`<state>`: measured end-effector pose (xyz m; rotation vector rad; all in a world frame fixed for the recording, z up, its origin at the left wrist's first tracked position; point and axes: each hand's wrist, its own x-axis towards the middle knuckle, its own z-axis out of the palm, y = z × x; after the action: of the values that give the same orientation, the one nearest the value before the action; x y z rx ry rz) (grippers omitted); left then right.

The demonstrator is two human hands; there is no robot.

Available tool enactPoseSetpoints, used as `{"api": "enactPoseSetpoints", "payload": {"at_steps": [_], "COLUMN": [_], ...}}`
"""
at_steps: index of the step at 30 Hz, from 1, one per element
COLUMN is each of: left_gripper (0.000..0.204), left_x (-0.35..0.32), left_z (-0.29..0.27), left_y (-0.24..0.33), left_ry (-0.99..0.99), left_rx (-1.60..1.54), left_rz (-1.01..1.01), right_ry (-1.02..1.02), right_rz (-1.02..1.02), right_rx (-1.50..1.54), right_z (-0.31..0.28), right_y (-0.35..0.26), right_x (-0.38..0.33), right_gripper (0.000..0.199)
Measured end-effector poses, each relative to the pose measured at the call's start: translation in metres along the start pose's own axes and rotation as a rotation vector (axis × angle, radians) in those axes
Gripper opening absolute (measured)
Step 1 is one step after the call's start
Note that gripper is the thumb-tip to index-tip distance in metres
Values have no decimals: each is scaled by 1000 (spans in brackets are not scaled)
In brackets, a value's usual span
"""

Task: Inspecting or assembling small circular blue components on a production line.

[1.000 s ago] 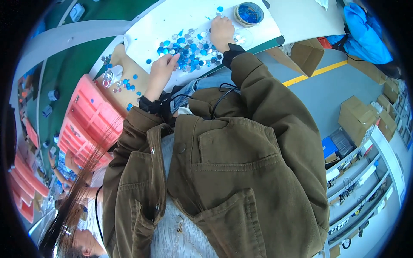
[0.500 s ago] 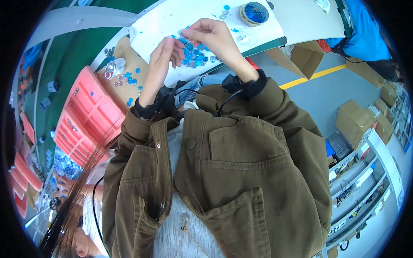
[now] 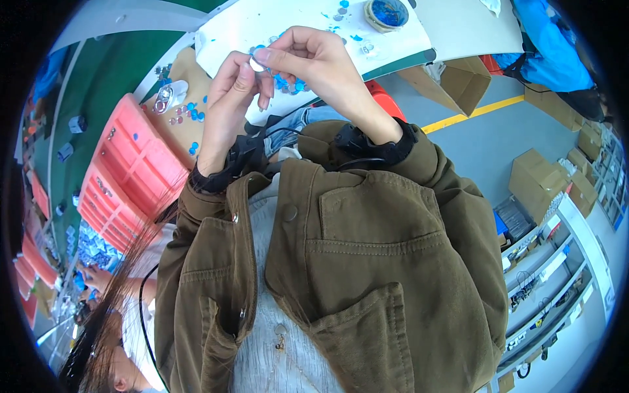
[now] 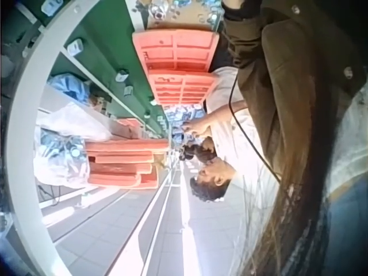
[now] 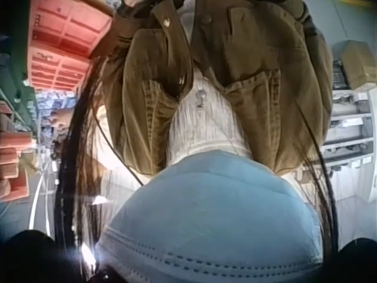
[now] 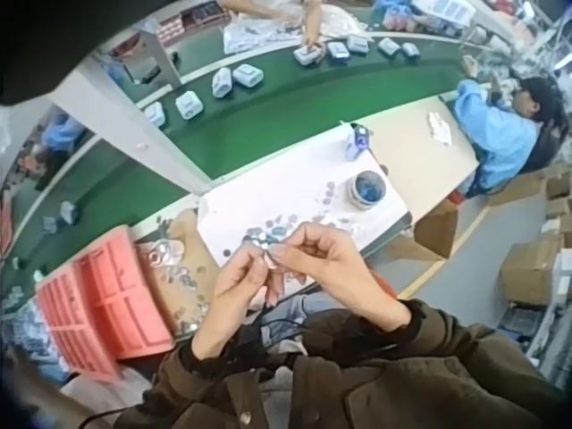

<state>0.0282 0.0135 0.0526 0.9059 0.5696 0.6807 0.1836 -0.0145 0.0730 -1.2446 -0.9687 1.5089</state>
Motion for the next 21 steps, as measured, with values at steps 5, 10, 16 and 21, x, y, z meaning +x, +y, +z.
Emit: {"api": "enactPoseSetpoints", "payload": {"at_steps": [5, 10, 16, 21], "left_gripper": [23, 24, 26, 27], "left_x": [-2, -3, -4, -6], "left_z": [0, 4, 3, 4], "left_y": [5, 10, 10, 10], "left_ry": [-30, -24, -17, 0], "left_rx": [-21, -43, 22, -69], "left_rz": [0, -2, -10, -14], "right_ry": [13, 23, 29, 9], "right_rz": [-12, -29, -60, -68], "right_rx": [49, 49, 23, 51], "right_z": [3, 4, 5, 8], "right_y": [-3, -4, -4, -6], "right_x": [-3, -3, -3, -4], "right_gripper": [13, 13, 13, 12]}}
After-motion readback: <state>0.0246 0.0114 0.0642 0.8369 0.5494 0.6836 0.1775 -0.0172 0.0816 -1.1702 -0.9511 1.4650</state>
